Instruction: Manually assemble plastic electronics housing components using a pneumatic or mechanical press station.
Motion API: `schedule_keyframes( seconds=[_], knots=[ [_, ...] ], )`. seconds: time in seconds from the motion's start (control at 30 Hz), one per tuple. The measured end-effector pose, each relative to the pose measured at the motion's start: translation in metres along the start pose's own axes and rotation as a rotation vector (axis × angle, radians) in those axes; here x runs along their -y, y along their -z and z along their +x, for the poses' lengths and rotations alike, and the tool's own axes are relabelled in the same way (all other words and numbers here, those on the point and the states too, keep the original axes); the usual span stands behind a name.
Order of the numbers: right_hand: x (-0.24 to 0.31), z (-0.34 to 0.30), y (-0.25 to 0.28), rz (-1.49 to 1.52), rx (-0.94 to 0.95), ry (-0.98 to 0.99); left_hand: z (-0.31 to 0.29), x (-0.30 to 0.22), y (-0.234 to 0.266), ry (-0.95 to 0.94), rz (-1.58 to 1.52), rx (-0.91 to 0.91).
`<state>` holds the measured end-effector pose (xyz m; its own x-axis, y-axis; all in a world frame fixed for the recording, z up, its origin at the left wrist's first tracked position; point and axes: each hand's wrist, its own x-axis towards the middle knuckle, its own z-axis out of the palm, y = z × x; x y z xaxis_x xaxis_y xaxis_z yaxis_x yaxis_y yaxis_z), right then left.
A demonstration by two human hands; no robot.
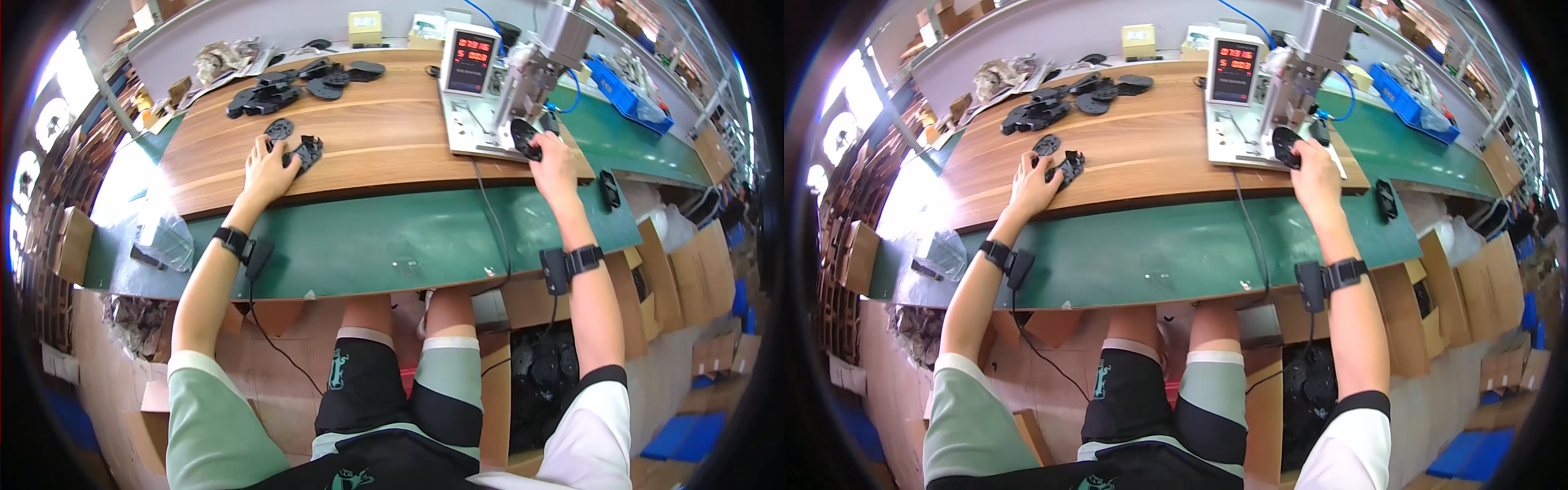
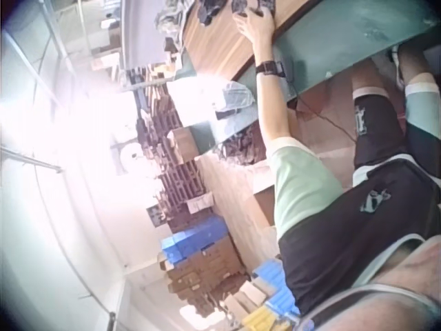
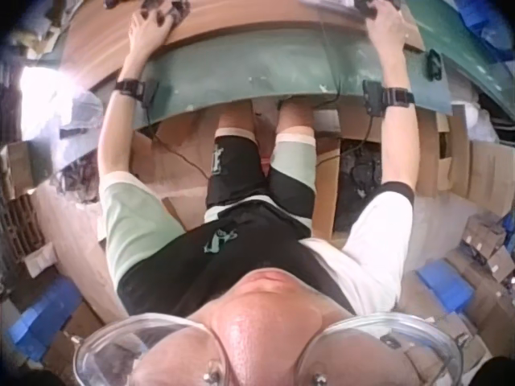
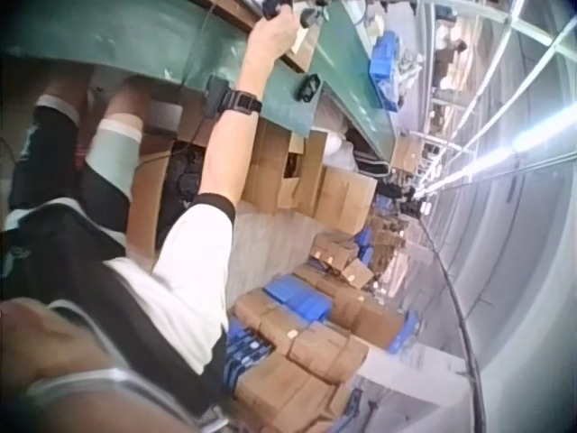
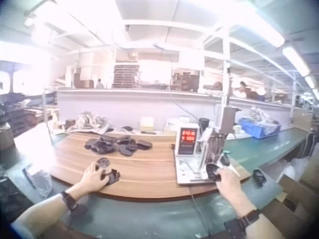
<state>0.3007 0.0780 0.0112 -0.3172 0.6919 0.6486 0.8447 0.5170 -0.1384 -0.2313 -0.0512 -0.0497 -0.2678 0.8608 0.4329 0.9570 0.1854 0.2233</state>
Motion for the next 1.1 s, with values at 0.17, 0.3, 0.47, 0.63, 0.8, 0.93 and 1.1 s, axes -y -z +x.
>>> schedule_keyframes(
  seconds=[0.17, 0.3, 0.47, 0.63, 0.8, 0.93, 1.1],
  knots=[
    [0.006, 0.001, 0.001, -0.005, 0.016, -0.045, -0.023, -0.085, -0.005, -0.100, 0.075, -0.030],
    [0.003, -0.001, -0.004, -0.016, -0.010, -0.046, -0.017, -0.123, 0.009, -0.398, 0.212, -0.421],
    [0.008, -0.001, -0.001, -0.010, -0.004, -0.043, -0.030, -0.148, 0.001, -0.310, 0.027, -0.025],
    [0.005, 0.000, 0.002, -0.022, 0.034, -0.023, -0.056, -0.171, 0.014, -0.444, -0.003, 0.011],
    [0.006, -0.001, 0.004, -0.031, 0.041, -0.025, -0.077, -0.179, 0.022, -0.592, -0.030, 0.028],
    [0.007, 0.000, 0.005, -0.056, 0.051, -0.020, -0.076, -0.177, 0.018, -0.600, -0.076, 0.063],
    [0.009, 0.000, 0.004, -0.051, 0.061, -0.029, -0.058, -0.190, 0.009, -0.597, -0.365, 0.042]
  ],
)
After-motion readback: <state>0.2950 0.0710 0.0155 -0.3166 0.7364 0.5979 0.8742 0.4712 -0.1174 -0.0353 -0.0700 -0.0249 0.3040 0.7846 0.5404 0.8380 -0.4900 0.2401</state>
